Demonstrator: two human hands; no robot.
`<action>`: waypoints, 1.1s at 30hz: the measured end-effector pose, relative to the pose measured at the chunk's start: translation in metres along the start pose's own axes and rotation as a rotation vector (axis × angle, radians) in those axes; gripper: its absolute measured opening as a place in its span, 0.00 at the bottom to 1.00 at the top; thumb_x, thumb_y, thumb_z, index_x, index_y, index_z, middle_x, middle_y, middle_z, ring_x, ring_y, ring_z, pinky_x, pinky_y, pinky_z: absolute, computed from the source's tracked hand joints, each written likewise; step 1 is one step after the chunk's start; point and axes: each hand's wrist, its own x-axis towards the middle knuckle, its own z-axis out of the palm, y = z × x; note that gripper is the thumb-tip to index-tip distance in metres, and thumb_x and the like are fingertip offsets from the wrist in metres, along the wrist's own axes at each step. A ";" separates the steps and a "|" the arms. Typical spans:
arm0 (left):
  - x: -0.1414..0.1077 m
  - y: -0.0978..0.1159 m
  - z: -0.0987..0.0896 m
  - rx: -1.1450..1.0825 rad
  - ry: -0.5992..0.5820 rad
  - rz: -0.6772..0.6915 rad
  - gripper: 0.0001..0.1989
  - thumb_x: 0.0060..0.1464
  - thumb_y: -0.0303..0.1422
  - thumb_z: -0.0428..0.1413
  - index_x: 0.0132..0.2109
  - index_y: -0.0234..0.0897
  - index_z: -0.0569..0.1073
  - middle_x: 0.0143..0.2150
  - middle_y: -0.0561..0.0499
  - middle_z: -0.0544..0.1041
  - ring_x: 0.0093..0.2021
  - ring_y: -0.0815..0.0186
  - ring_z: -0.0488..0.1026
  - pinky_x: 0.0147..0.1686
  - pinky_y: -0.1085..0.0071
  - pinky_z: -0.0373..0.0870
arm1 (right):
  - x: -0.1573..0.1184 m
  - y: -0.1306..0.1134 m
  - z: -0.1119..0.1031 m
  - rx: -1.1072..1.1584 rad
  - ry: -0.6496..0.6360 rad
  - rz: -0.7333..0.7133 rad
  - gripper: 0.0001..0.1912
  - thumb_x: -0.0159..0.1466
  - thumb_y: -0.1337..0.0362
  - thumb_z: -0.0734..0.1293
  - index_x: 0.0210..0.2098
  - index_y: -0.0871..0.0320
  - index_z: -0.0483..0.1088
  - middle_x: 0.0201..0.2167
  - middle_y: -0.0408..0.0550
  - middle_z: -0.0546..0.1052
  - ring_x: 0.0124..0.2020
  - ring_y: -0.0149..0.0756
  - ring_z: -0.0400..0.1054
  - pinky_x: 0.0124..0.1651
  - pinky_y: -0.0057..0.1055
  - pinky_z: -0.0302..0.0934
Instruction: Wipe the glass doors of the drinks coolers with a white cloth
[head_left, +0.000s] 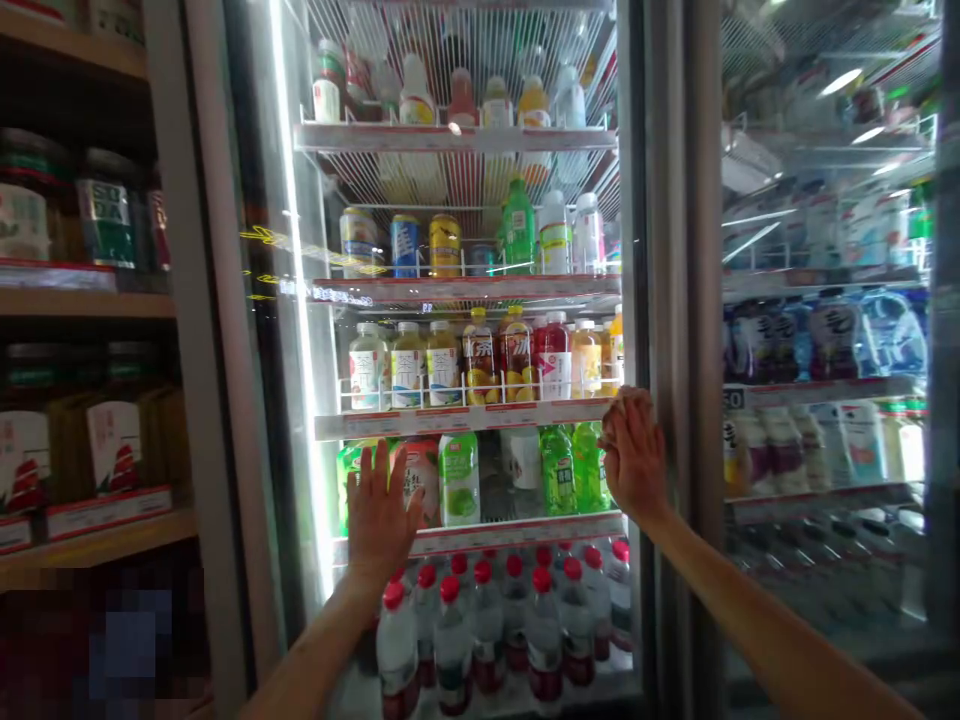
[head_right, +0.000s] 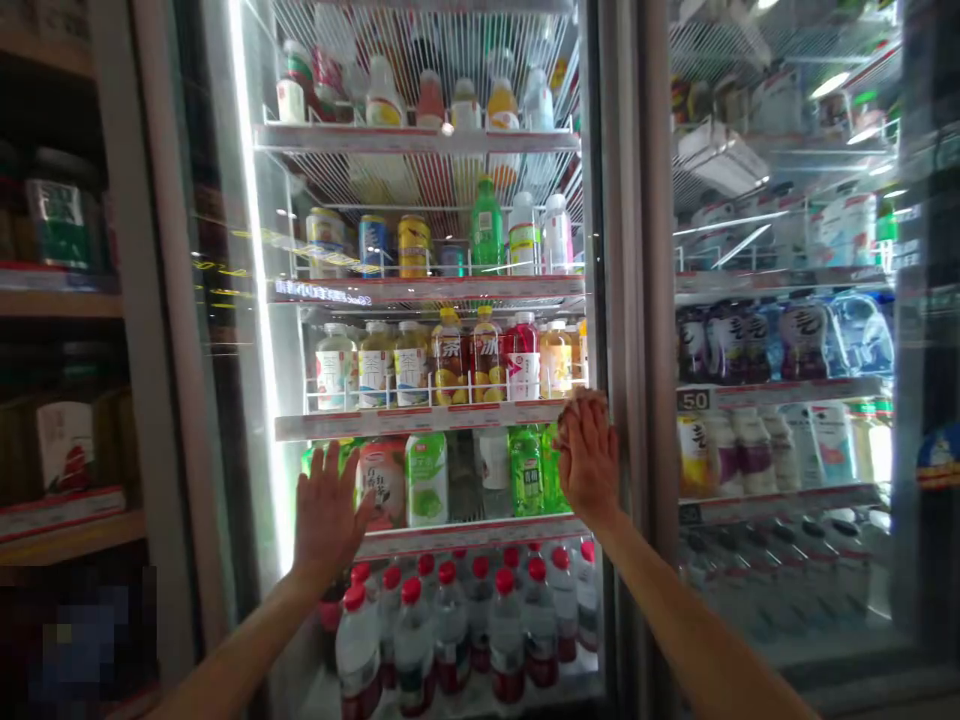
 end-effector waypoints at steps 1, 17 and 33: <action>0.000 0.000 0.000 0.000 -0.001 -0.001 0.30 0.57 0.35 0.46 0.64 0.35 0.49 0.66 0.38 0.48 0.67 0.51 0.40 0.60 0.47 0.47 | -0.021 -0.001 -0.004 -0.002 -0.025 -0.013 0.33 0.63 0.68 0.56 0.65 0.55 0.40 0.64 0.53 0.51 0.65 0.46 0.42 0.60 0.52 0.47; -0.002 0.001 0.001 -0.008 -0.008 -0.014 0.29 0.57 0.35 0.45 0.64 0.35 0.49 0.66 0.38 0.49 0.67 0.52 0.39 0.60 0.48 0.45 | -0.021 -0.008 0.001 0.047 -0.022 0.003 0.34 0.63 0.68 0.56 0.65 0.53 0.38 0.65 0.53 0.49 0.65 0.48 0.42 0.59 0.54 0.48; -0.003 -0.005 -0.001 0.007 0.006 0.024 0.28 0.57 0.34 0.46 0.63 0.35 0.51 0.66 0.39 0.51 0.67 0.54 0.40 0.60 0.51 0.48 | 0.017 -0.105 0.019 0.253 -0.165 -0.440 0.31 0.59 0.70 0.57 0.62 0.58 0.52 0.60 0.51 0.61 0.65 0.40 0.44 0.64 0.46 0.37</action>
